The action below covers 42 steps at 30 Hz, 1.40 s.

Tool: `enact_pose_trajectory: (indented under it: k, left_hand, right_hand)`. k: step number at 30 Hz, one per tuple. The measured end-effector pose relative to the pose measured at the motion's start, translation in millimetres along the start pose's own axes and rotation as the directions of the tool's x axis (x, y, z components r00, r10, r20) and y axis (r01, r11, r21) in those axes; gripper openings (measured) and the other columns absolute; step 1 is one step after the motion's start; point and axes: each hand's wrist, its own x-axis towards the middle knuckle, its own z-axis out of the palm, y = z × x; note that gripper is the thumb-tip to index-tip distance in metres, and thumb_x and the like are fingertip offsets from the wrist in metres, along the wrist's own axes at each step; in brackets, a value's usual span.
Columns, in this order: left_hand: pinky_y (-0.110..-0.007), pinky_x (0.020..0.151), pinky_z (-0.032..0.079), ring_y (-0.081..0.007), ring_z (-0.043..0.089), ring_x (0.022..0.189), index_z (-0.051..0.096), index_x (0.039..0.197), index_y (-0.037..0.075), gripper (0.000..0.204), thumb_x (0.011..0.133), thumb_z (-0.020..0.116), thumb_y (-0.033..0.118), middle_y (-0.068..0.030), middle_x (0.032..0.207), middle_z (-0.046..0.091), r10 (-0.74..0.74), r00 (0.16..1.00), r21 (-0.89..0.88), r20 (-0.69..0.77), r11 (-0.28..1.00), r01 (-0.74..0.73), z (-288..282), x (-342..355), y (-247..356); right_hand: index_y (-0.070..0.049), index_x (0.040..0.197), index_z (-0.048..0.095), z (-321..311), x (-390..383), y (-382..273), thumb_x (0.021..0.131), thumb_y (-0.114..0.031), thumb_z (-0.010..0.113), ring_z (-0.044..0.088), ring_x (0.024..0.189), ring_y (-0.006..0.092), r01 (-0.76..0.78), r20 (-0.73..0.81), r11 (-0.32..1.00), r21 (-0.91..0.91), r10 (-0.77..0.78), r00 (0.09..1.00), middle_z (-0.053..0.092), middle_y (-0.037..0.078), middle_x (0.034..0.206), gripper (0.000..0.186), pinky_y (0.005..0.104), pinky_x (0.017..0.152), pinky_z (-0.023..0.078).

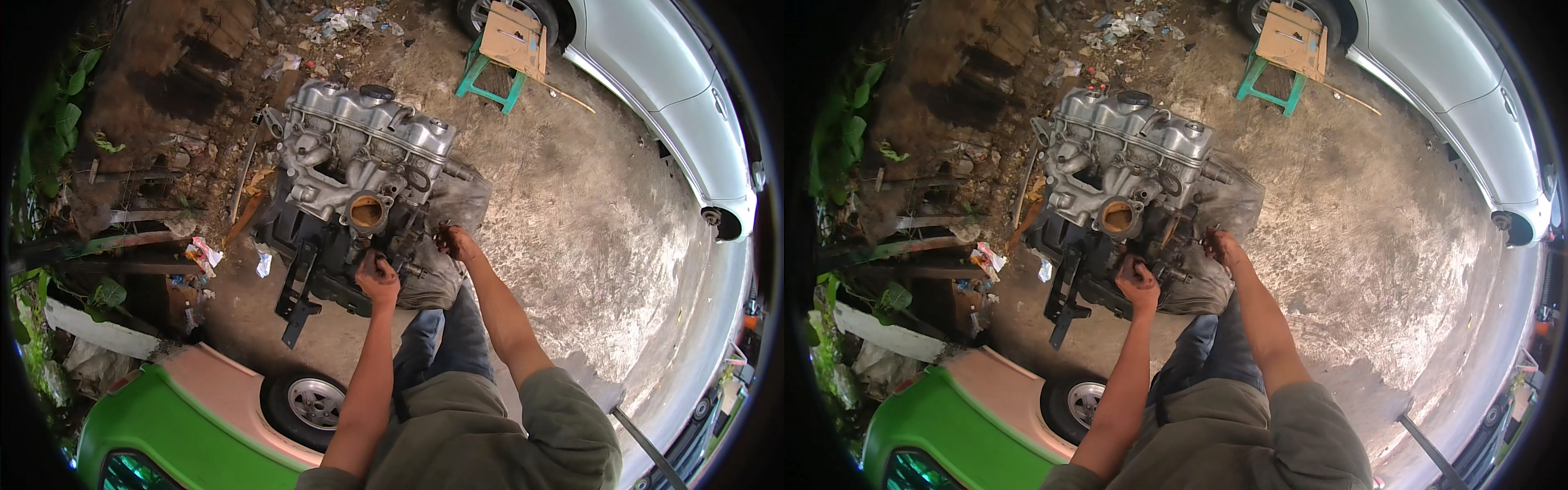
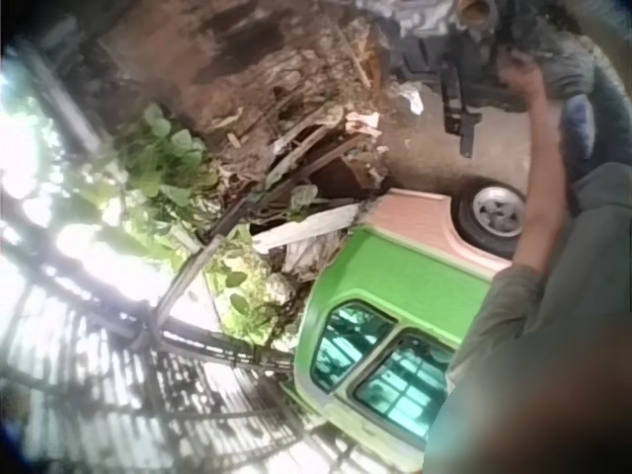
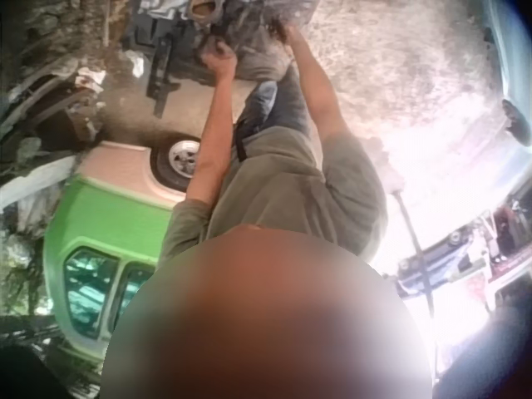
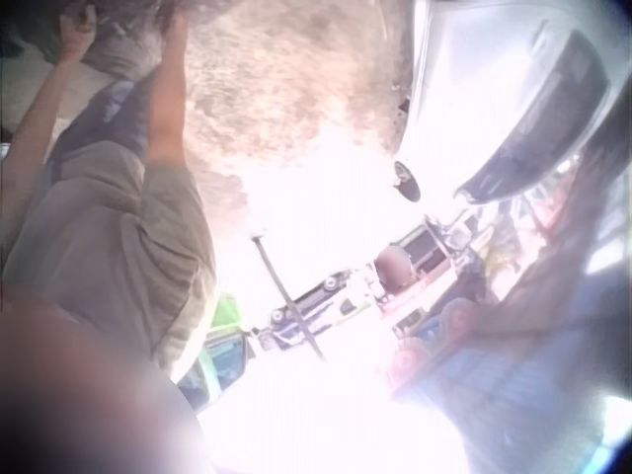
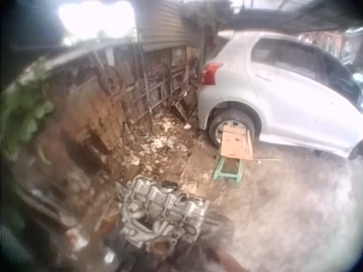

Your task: The person uses a wrench to loosen and remove bolts from a car engine block resting on a cloth on the ground. After removing several bolts, the person places the wrench on a nearby cardboard box and briefly touches the engine surface.

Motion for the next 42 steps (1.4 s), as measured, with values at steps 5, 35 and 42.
enact_pose_trajectory:
  k: [5, 35, 42]
  left_hand:
    - [-0.041, 0.050, 0.044, -0.0322, 0.053, 0.051, 0.059, 0.078, -0.001, 0.031, 0.092, 0.043, 0.021, -0.0154, 0.063, 0.057, -0.030, 0.999, 0.034, 0.016, 0.999, 0.030, 1.0, -0.8, -1.8]
    - [-0.037, 0.046, 0.039, -0.0261, 0.045, 0.046, 0.054, 0.073, -0.001, 0.031, 0.093, 0.042, 0.019, -0.0122, 0.058, 0.051, 0.007, 1.000, 0.007, -0.012, 1.000, -0.007, -0.8, 0.8, 3.1]
    - [-0.038, 0.047, 0.040, -0.0280, 0.045, 0.046, 0.053, 0.072, 0.000, 0.030, 0.091, 0.043, 0.021, -0.0126, 0.058, 0.049, -0.124, 0.991, -0.020, 0.054, 0.992, 0.125, 0.5, -2.5, -1.2]
  right_hand:
    - [-0.006, 0.087, 0.050, -7.5, -11.5, 5.7, 0.095, -0.026, 0.051, 0.046, 0.046, 0.0168, 0.063, -0.079, 0.996, -0.070, -0.068, 0.995, 0.054, 0.008, 0.064, 0.022, 0.0297, 0.040, 0.032]
    - [0.002, 0.111, 0.048, 40.4, -98.7, 21.3, 0.091, -0.012, 0.054, 0.055, 0.093, 0.0469, 0.378, 0.309, -0.028, -0.925, -0.631, 0.712, 0.054, 0.028, 0.107, 0.025, 0.0510, 0.076, 0.047]
    - [0.001, 0.116, 0.044, 40.4, -98.8, 16.4, 0.091, -0.012, 0.054, 0.055, 0.092, 0.0476, 0.370, 0.310, -0.013, -0.929, -0.575, 0.757, 0.052, 0.027, 0.107, 0.029, 0.0507, 0.077, 0.048]
